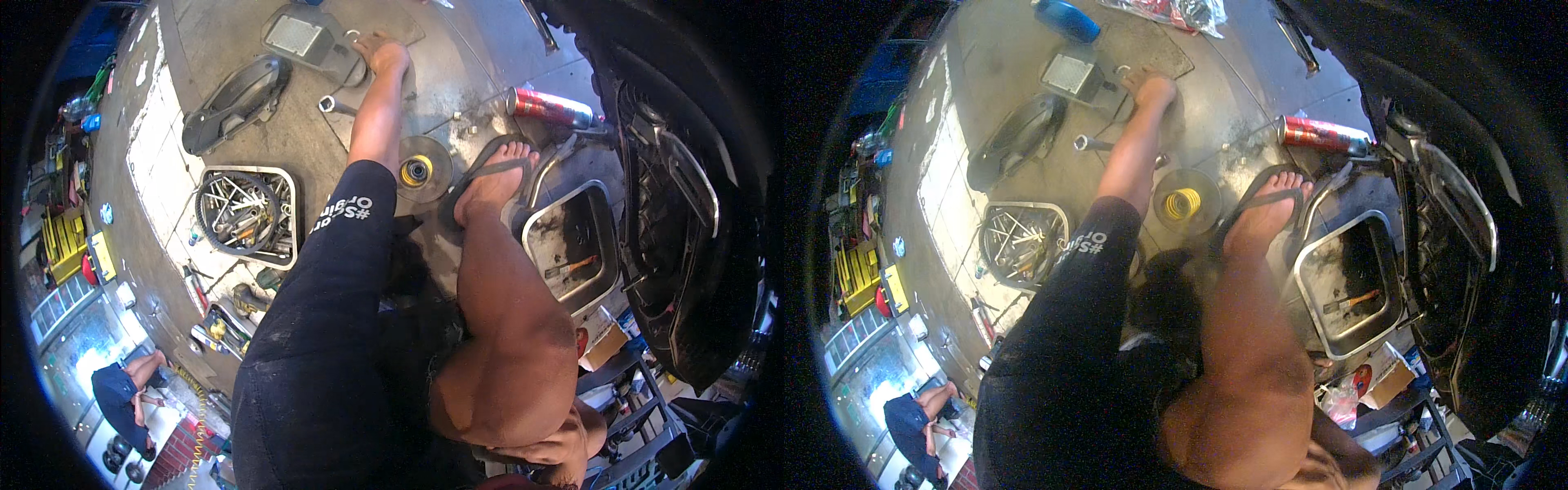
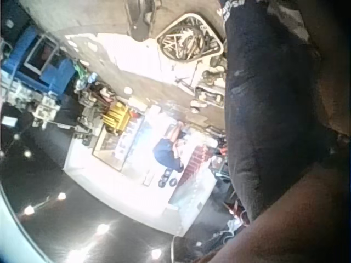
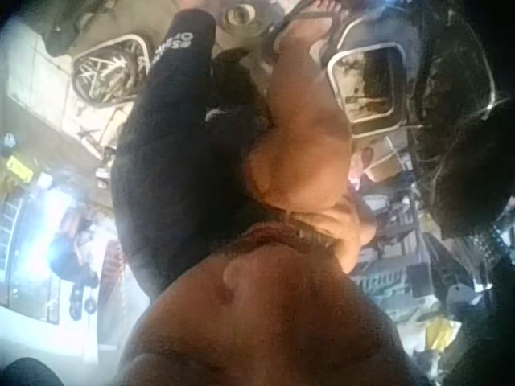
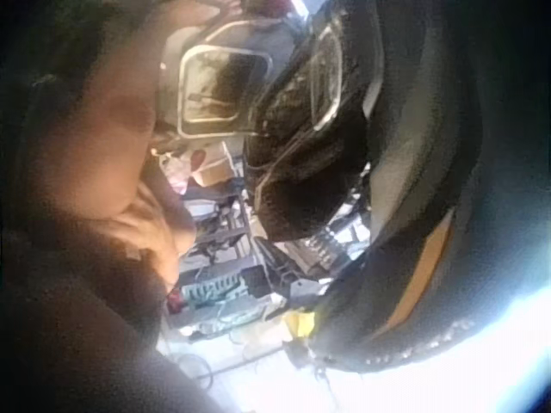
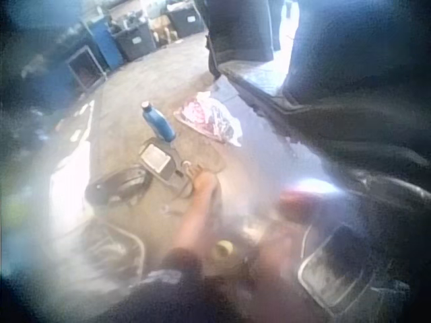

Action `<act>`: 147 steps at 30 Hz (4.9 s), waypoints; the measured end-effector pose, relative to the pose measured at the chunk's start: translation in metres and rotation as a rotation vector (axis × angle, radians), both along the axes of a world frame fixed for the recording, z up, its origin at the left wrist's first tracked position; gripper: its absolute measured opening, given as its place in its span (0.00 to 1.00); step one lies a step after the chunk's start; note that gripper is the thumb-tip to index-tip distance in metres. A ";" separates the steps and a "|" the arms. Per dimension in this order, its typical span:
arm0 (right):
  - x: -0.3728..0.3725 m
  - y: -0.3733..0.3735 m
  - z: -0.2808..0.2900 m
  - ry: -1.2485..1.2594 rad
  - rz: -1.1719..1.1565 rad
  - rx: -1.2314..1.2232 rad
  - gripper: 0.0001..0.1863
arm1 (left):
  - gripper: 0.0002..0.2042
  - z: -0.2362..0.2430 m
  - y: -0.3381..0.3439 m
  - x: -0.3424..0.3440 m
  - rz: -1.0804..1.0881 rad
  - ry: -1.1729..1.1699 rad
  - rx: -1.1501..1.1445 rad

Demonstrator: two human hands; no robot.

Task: The person replaces a motorcycle drive belt. They use a cloth to clean components, remove the transmission assembly, unwrap a new belt from a plastic bag, and position it for installation.

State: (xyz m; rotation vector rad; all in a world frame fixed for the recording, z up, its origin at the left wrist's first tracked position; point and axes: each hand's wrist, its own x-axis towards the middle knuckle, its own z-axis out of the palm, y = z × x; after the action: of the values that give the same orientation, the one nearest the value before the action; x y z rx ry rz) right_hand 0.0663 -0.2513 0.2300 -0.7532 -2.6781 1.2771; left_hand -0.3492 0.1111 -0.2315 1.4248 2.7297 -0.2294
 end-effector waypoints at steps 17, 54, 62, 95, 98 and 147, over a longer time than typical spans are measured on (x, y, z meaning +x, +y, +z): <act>-0.020 -0.017 -0.001 -0.360 -0.071 0.131 0.14 | 0.17 0.050 -0.058 0.032 -0.162 -0.582 0.492; -0.002 -0.088 0.036 -0.389 -0.091 0.394 0.08 | 0.15 0.220 -0.263 0.156 -0.418 -1.384 0.702; -0.008 -0.090 0.035 -0.314 -0.149 0.447 0.06 | 0.17 0.277 -0.129 0.314 -0.384 -1.500 0.826; 0.013 -0.122 0.049 -0.489 -0.132 0.305 0.10 | 0.21 0.229 -0.075 0.336 -0.789 -0.813 0.641; 0.015 -0.127 0.037 -0.418 -0.208 0.413 0.06 | 0.22 0.286 -0.087 0.303 -1.010 -0.751 0.436; 0.261 -0.299 -0.307 -0.846 -1.726 0.274 0.20 | 0.36 0.379 -0.431 0.117 -0.532 -1.018 0.630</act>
State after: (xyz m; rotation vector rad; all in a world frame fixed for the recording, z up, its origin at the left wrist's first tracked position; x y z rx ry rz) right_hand 0.3277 -0.5499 -0.0775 -2.8305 -1.1511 0.0480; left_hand -0.2322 -0.3195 0.1474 1.6770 1.5930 1.1002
